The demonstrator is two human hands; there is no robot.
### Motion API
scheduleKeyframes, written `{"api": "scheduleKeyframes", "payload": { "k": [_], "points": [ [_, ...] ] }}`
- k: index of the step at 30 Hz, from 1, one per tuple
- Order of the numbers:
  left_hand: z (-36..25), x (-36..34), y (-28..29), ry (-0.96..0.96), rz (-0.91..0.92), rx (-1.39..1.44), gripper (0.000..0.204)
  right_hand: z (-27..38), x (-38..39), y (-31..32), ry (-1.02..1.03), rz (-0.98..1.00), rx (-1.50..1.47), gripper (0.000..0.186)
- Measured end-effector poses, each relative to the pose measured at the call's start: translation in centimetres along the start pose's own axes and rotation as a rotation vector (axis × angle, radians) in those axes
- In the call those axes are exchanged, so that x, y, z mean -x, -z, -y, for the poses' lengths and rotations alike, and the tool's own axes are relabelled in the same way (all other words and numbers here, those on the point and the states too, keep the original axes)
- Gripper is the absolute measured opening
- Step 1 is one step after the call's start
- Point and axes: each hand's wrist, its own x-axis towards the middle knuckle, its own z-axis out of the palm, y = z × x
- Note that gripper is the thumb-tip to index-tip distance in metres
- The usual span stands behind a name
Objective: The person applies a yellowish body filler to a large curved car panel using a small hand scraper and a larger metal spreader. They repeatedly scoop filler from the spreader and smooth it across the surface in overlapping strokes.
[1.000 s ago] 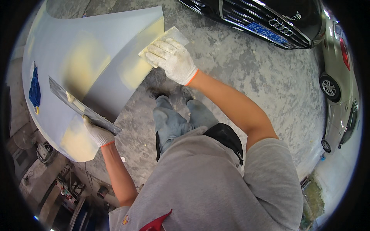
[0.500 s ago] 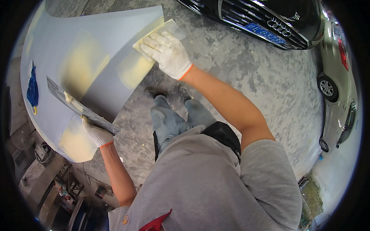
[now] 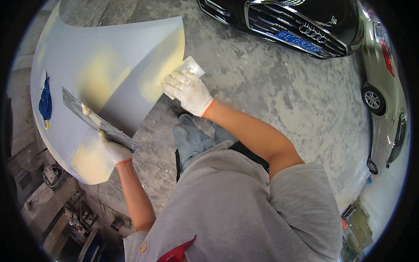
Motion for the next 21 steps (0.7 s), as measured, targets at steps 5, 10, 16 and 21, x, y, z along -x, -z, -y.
{"api": "scheduleKeyframes", "payload": {
  "k": [5, 10, 16, 21],
  "points": [
    [-0.8, 2.6, -2.0, -0.02, 0.029, 0.004, 0.041, 2.7, 1.1, -0.8, 0.01, -0.019, -0.049, 0.045],
    [0.1, 8.4, -5.0, -0.113, 0.115, 0.025, 0.041, 5.2, 0.4, 3.2, -0.163, 0.184, -0.196, 0.044],
    [2.8, 14.5, -8.0, -0.083, 0.181, -0.212, 0.041, 9.5, -5.2, 13.9, -0.848, -0.19, -1.386, 0.042],
    [3.5, 18.6, -11.4, -0.151, 0.273, -0.056, 0.031, 12.3, -8.6, 18.4, -0.814, -0.457, -1.508, 0.044]
  ]
}}
